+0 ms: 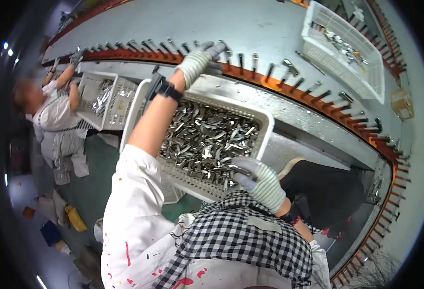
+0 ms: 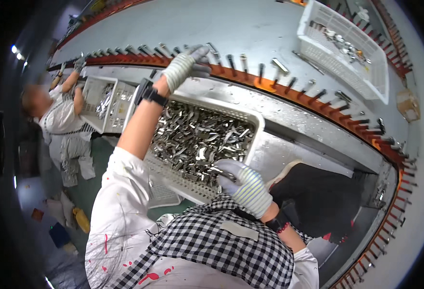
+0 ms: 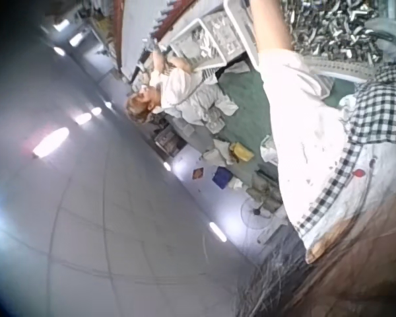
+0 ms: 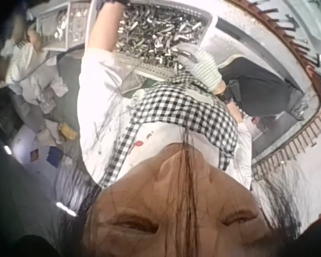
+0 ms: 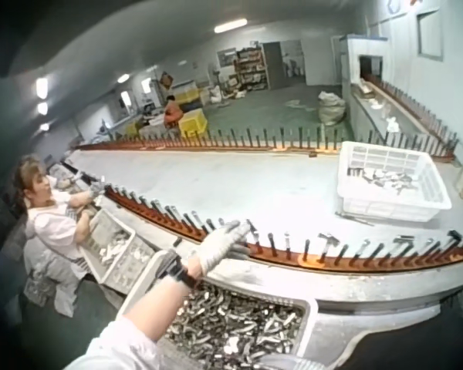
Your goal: Picking up individual metal components from a basket and precisely mounting them onto the hooks of a moving production line conveyor.
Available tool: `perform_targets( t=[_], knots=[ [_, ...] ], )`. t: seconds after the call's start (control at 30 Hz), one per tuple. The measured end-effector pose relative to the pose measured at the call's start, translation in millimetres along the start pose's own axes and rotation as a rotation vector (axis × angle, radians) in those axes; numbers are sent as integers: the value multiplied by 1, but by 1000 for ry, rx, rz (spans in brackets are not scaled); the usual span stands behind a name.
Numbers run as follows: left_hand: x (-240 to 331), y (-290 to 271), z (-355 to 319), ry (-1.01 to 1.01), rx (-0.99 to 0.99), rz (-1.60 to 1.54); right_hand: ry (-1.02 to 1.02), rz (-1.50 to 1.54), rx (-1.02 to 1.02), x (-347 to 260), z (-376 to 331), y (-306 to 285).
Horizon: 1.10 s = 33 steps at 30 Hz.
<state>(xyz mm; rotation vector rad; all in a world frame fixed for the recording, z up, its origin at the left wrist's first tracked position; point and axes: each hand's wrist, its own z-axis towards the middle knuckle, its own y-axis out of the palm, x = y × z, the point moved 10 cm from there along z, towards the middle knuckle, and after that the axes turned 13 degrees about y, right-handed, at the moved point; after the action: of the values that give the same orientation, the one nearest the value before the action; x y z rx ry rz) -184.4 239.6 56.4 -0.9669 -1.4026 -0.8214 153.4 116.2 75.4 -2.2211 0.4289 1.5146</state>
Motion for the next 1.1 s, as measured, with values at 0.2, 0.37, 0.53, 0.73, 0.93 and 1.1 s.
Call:
perform_targets(
  t=[0.2, 0.37, 0.53, 0.73, 0.93, 1.1],
  knots=[
    [5, -17, 65, -24, -8, 758, -67, -110, 12, 5, 2, 1],
    [102, 112, -4, 860, -167, 1235, 115, -96, 42, 34, 7, -11],
    [54, 153, 28, 917, -517, 1403, -69, -162, -32, 18, 10, 7],
    [65, 190, -29, 681, -615, 1720, -64, -139, -20, 45, 5, -4],
    [41, 200, -62, 369, -1066, 1335, -19, -200, -58, 39, -5, -2],
    [87, 248, 23, 687, -607, 1149, -83, -152, 7, 31, -7, -7]
  ],
)
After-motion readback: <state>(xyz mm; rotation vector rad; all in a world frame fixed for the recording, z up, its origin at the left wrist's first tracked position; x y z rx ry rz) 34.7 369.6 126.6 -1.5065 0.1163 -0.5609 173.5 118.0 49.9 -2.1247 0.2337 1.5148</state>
